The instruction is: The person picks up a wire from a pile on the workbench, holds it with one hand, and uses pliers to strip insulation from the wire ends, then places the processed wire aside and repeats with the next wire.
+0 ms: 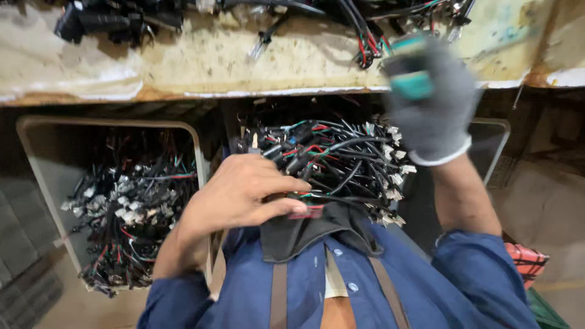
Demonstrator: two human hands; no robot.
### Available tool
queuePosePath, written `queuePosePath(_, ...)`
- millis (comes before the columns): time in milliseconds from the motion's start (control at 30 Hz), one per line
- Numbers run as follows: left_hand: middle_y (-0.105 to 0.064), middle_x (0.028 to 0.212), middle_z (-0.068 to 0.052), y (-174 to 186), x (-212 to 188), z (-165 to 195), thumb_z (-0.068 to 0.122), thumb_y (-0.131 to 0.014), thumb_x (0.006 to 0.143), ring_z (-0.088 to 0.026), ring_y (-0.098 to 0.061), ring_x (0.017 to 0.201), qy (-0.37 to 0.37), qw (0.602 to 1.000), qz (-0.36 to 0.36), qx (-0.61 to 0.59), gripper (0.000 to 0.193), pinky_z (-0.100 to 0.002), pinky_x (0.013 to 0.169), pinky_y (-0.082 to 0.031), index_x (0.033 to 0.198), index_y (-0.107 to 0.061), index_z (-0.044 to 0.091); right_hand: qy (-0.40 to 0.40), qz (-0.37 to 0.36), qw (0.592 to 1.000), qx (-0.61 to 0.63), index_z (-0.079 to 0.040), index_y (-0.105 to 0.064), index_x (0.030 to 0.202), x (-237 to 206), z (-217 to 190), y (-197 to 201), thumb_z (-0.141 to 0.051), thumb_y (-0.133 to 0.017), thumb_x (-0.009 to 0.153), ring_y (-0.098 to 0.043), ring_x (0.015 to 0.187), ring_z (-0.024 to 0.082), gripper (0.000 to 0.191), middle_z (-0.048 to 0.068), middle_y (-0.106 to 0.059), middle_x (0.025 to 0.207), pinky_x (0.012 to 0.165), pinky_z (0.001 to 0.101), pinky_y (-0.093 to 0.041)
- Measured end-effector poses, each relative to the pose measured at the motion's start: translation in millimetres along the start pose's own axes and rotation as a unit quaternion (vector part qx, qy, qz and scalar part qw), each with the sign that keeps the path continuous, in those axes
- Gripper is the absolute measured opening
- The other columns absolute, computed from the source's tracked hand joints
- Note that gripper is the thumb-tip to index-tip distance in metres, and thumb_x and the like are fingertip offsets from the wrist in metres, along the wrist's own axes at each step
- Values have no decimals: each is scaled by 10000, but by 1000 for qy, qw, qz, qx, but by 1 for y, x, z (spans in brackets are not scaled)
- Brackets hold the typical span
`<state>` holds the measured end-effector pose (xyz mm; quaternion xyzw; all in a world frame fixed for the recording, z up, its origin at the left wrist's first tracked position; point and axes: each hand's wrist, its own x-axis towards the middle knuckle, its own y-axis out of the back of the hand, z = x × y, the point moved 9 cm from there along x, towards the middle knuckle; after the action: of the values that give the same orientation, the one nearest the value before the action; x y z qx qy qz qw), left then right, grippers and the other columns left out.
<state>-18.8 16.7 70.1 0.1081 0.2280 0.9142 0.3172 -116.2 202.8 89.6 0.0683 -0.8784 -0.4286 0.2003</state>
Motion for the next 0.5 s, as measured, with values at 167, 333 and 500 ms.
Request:
queuePosePath(167,-673,1090,-147,50,-5,-43,111,-711,974,-363,-628,1006,82,910,204,352,213,-496,883,-500,1184,-736,92,-5,-45,982,-186,-91,-645,1055,-30,27,-66,-155,-834,978,-693,765,339,214,140,-693,915,640,444,-518)
queuePosePath(333,-469,1463,-263,116,-29,-124,31,-690,900,-479,-384,1399,150,824,213,503,505,-668,1221,-237,1398,-611,23,-26,15,985,-171,-136,-676,1127,-36,45,-72,-267,-892,950,-714,764,334,308,127,-716,924,625,416,-538)
queuePosePath(500,-408,1504,-249,106,-23,-140,91,-774,840,-465,-311,1457,72,821,228,519,480,-636,1226,-171,1283,-590,71,-79,77,983,-146,-76,-629,1104,-23,54,-52,-291,-900,935,-713,768,332,385,114,-709,907,656,427,-551)
